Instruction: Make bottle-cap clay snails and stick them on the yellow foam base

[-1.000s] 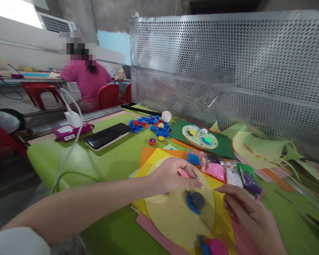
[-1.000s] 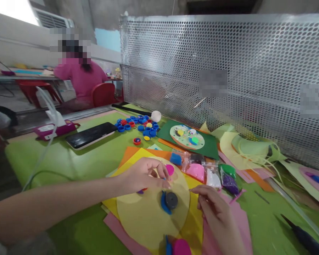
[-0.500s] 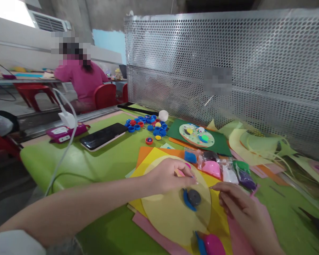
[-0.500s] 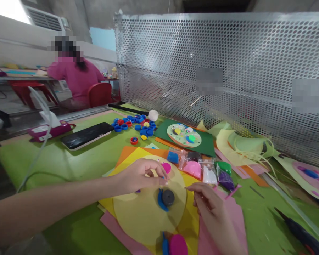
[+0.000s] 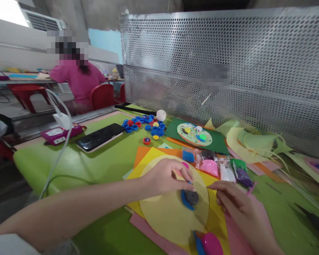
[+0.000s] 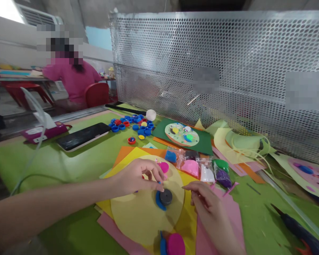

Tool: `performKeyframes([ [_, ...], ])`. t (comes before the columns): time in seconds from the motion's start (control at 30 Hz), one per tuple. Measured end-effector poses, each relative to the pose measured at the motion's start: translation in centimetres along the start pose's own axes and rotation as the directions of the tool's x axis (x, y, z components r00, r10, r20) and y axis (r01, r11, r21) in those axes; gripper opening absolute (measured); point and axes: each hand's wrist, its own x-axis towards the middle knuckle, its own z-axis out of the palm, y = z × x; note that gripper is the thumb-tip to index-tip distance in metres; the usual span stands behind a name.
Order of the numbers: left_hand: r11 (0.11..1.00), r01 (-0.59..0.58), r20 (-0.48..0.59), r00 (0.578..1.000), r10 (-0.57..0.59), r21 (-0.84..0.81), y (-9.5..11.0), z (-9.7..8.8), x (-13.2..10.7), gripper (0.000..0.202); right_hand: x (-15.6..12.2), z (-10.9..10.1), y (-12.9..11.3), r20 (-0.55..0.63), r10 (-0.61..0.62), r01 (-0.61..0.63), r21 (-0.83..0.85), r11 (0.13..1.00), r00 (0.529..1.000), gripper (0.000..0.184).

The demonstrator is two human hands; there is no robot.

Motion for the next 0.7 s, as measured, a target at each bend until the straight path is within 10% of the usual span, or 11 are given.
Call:
performKeyframes([
  [0.47,0.998,0.006,0.019,1.000,-0.007,0.067,-0.1,0.0,-0.1,0.025,-0.4,0.1,0.8,0.064,0.017,-0.019,0.022,1.000,0.998,0.024],
  [0.7,0.959,-0.240,0.205,0.957,0.207,0.151,0.4,2.6,-0.9,0.022,-1.8,0.4,-0.1,0.055,-0.269,0.275,-0.151,0.950,0.961,0.041],
])
